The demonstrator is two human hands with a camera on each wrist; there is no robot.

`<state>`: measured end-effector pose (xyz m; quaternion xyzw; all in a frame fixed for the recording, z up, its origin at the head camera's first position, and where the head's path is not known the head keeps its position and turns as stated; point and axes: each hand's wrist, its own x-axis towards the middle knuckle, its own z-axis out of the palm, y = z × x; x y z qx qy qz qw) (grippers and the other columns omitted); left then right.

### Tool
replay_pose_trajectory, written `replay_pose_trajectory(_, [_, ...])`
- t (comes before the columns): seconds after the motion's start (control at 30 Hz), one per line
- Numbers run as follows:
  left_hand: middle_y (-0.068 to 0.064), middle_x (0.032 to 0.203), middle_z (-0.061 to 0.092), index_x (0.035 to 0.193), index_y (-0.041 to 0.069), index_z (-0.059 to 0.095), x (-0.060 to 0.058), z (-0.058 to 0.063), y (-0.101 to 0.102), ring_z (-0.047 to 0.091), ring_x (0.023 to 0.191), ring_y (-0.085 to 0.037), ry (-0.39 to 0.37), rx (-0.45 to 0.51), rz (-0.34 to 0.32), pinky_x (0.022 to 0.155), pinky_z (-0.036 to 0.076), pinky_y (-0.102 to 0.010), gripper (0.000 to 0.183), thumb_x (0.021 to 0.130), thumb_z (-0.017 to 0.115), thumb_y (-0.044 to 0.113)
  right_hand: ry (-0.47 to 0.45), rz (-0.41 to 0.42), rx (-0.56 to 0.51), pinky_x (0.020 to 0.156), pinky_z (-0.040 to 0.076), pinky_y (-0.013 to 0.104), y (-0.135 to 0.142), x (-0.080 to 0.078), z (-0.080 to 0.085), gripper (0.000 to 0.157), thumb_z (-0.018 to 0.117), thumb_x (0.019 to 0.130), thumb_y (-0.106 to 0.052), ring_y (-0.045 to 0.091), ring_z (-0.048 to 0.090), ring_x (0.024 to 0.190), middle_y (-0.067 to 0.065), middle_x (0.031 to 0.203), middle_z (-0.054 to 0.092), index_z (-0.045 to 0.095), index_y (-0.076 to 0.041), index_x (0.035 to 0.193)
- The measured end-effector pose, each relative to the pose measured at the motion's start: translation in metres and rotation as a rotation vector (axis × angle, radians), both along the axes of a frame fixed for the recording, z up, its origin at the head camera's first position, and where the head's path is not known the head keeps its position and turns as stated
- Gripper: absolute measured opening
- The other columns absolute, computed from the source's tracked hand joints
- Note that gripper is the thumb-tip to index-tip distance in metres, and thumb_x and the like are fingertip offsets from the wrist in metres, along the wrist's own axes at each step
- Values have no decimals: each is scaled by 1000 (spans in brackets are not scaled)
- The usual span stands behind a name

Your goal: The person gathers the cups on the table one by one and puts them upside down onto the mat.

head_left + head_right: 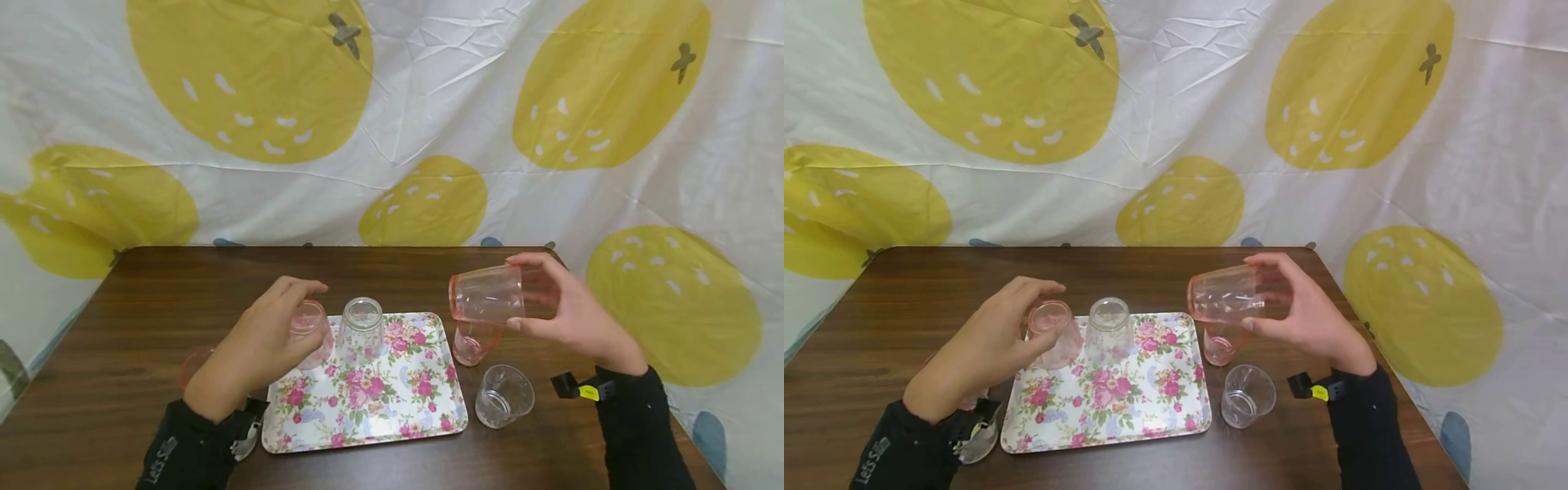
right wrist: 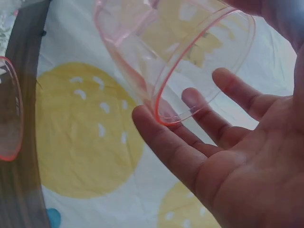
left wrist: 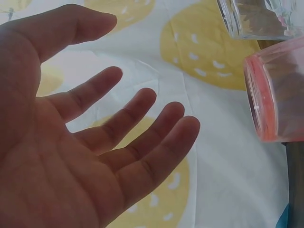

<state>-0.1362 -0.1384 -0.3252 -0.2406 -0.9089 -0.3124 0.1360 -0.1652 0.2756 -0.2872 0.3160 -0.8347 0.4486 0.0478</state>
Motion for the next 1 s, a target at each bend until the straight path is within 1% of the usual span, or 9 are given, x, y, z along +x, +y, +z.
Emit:
replay_pose_trajectory(0.17, [-16, 122, 58, 130, 2, 56, 0, 0, 0, 58, 106, -30, 15, 42, -22, 86, 54, -54, 52, 82, 73, 12, -39, 30, -68, 88, 57, 21, -1, -4, -9, 78, 78, 73, 15, 26, 60, 110, 11, 131, 48, 40, 2, 140])
replay_pose_trajectory(0.3, [-16, 123, 59, 130, 2, 57, 0, 0, 0, 57, 104, -27, 28, 75, -47, 85, 54, -53, 51, 83, 72, 11, -76, 88, -134, 85, 59, 24, -5, -6, -16, 77, 73, 74, 20, 29, 59, 110, 13, 131, 47, 38, 5, 140])
replay_pose_trajectory(0.43, [-16, 125, 58, 130, 2, 57, -1, 0, 0, 57, 103, -27, 36, 114, -68, 84, 55, -53, 51, 82, 71, 10, -127, 123, -163, 83, 61, 29, -13, -8, -21, 76, 71, 76, 20, 32, 58, 112, 12, 132, 50, 37, 3, 141])
replay_pose_trajectory(0.53, [-15, 126, 58, 131, 3, 56, -1, 1, 0, 58, 104, -27, 31, 140, -85, 83, 57, -53, 52, 82, 72, 10, -143, 160, -181, 84, 60, 30, -19, -10, -24, 76, 69, 76, 20, 33, 57, 112, 13, 131, 51, 35, 5, 142])
replay_pose_trajectory(0.67, [-14, 127, 57, 132, 5, 55, -1, 1, 0, 58, 105, -28, 20, 169, -103, 83, 58, -53, 54, 81, 73, 9, -173, 197, -200, 85, 60, 31, -26, -11, -25, 75, 68, 78, 21, 34, 56, 113, 16, 130, 51, 33, 6, 142])
replay_pose_trajectory(0.8, [-14, 127, 57, 133, 5, 55, -1, 0, 0, 57, 106, -28, 16, 194, -115, 84, 57, -54, 54, 82, 73, 8, -198, 214, -215, 85, 61, 33, -31, -10, -25, 73, 66, 79, 20, 36, 57, 113, 17, 130, 51, 32, 7, 142])
replay_pose_trajectory(1.0, [-9, 130, 55, 135, 9, 54, -2, 0, 3, 54, 107, -21, -10, 228, -114, 86, 57, -53, 58, 81, 75, 11, -197, 248, -249, 82, 61, 34, -38, -11, -23, 72, 64, 79, 21, 35, 57, 110, 16, 132, 49, 31, 8, 141])
